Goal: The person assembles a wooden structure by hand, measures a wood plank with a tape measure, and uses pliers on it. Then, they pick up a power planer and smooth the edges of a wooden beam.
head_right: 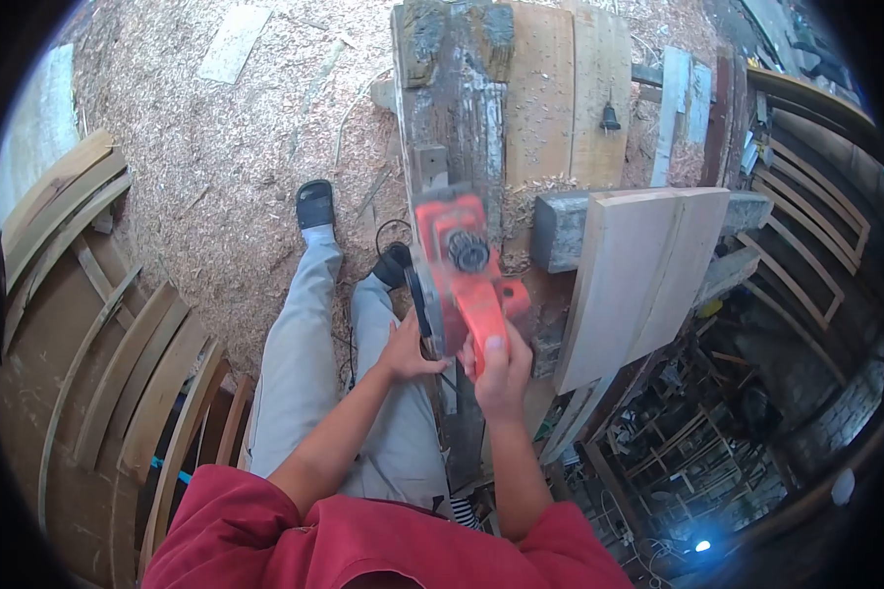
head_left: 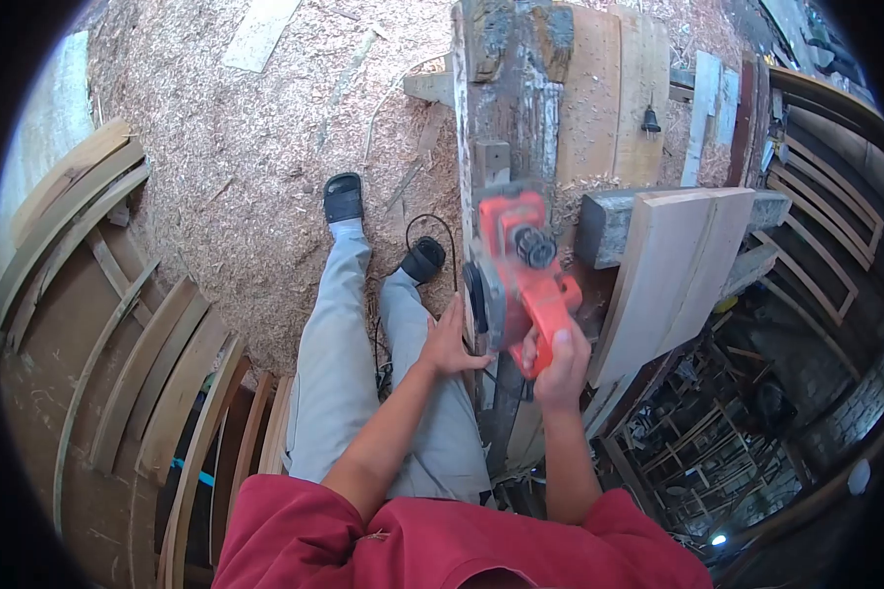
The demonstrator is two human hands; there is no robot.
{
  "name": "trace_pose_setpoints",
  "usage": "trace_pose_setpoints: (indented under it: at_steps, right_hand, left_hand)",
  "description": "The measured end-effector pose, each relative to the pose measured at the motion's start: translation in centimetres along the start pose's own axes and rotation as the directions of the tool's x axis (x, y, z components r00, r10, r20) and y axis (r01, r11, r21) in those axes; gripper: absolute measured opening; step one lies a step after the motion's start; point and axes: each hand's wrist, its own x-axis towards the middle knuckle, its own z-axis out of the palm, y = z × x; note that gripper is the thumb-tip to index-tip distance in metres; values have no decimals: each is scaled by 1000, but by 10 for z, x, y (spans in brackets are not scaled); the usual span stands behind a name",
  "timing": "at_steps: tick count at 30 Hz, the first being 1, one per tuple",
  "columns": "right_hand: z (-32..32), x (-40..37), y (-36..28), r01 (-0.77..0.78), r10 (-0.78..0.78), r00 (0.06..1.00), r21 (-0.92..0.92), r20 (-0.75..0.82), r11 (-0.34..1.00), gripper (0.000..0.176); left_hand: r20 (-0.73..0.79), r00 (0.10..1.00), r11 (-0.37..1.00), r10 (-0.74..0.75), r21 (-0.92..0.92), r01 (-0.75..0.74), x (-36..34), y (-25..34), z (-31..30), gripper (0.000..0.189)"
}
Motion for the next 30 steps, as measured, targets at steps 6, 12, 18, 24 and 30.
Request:
trace_pose_setpoints:
  at_steps: [6,12,18,24,30]
  right_hand:
    - [8,6,10,14,-14,1000,42,-14,999,42]
    - [46,57,-39,99,-99,995,54,-12,994,37]
    - [41,65,-48,85,-92,995,153,37,985,40]
    - [14,13,-13,31,-30,999,48,-28,998,40]
    - [1,-5,13,-14,14,1000,18,-23,1000,43]
  left_hand:
    - [66,998,997,-21,-66,26,1,-5,7,156]
    - [15,1000,999,1,-35,0,-1,1,5,155]
    - [-8,1000,999,-12,-45,12,-4,3,1,155]
    - [-7,1000,1000,-2,-14,2,1,-7,12,157]
    - [40,999,1000,-6,-9,6,3,-8,9,158]
